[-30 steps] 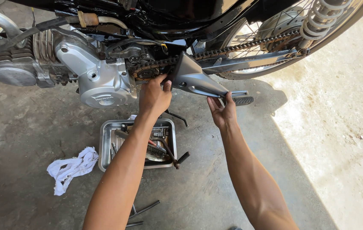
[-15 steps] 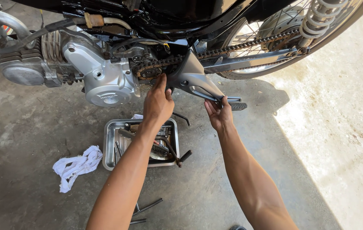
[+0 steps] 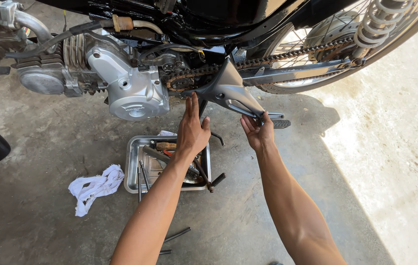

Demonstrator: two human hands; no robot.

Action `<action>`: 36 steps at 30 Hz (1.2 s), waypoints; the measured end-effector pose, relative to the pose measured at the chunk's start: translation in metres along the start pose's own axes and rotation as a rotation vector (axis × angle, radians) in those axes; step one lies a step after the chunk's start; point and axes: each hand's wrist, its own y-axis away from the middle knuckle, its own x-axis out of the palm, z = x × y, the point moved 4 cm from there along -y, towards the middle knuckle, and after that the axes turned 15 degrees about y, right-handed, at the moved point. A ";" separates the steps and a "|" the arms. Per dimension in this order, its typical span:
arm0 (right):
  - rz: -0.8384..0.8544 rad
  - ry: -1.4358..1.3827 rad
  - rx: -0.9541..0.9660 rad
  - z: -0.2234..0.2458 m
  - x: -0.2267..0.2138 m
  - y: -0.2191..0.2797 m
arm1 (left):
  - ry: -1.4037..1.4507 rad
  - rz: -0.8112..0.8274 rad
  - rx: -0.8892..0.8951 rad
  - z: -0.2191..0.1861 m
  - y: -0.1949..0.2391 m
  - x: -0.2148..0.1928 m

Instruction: The person uses a T-handle wrench to tighten bolts on the motorcycle engine casing. They then pick up a metal footpeg assembly and attach it to the motorcycle frame, securing it with bolts.

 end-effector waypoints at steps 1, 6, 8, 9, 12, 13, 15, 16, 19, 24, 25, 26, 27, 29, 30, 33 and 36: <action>0.000 -0.001 0.000 0.000 0.001 0.001 | 0.000 0.000 0.000 0.001 0.000 -0.001; -0.031 -0.030 0.023 -0.005 -0.004 -0.005 | 0.051 0.026 -0.027 0.002 0.001 -0.002; -0.038 -0.042 0.026 -0.007 -0.005 -0.006 | 0.047 0.031 -0.034 0.000 -0.001 -0.003; -0.043 -0.054 0.029 -0.008 -0.006 -0.007 | 0.045 0.035 -0.040 -0.001 -0.001 -0.004; -0.076 -0.075 0.050 -0.006 -0.001 0.001 | 0.057 0.035 -0.044 -0.001 -0.002 -0.004; -0.076 -0.074 0.051 -0.008 -0.002 0.001 | 0.058 0.035 -0.045 0.000 -0.002 -0.004; -0.075 -0.080 0.059 -0.010 -0.003 0.001 | 0.052 0.035 -0.045 0.002 -0.003 -0.004; -0.075 -0.080 0.058 -0.011 -0.002 0.002 | 0.052 0.036 -0.045 0.003 -0.003 -0.004; -0.084 -0.110 0.063 -0.014 -0.001 0.005 | 0.046 0.042 -0.049 0.006 -0.003 -0.003; -0.098 -0.136 0.063 -0.013 0.002 0.015 | 0.062 0.046 -0.037 0.004 -0.004 -0.004; -0.100 -0.135 0.063 -0.014 0.002 0.016 | 0.063 0.046 -0.038 0.004 -0.003 -0.005; -0.097 -0.137 0.062 -0.014 0.002 0.016 | 0.057 0.047 -0.038 0.004 -0.003 -0.005; -0.094 -0.139 0.060 -0.014 0.003 0.016 | 0.051 0.048 -0.038 0.004 -0.003 -0.006; -0.096 -0.136 0.068 -0.016 0.002 0.014 | 0.043 0.049 -0.039 0.005 -0.001 -0.006; -0.096 -0.133 0.073 -0.017 0.001 0.013 | 0.034 0.048 -0.036 0.005 -0.001 -0.006; -0.086 -0.122 0.062 -0.018 0.005 0.022 | 0.027 0.042 -0.034 0.006 0.004 -0.007; -0.218 0.139 0.042 -0.016 0.028 0.083 | 0.043 0.039 -0.061 -0.007 0.010 -0.018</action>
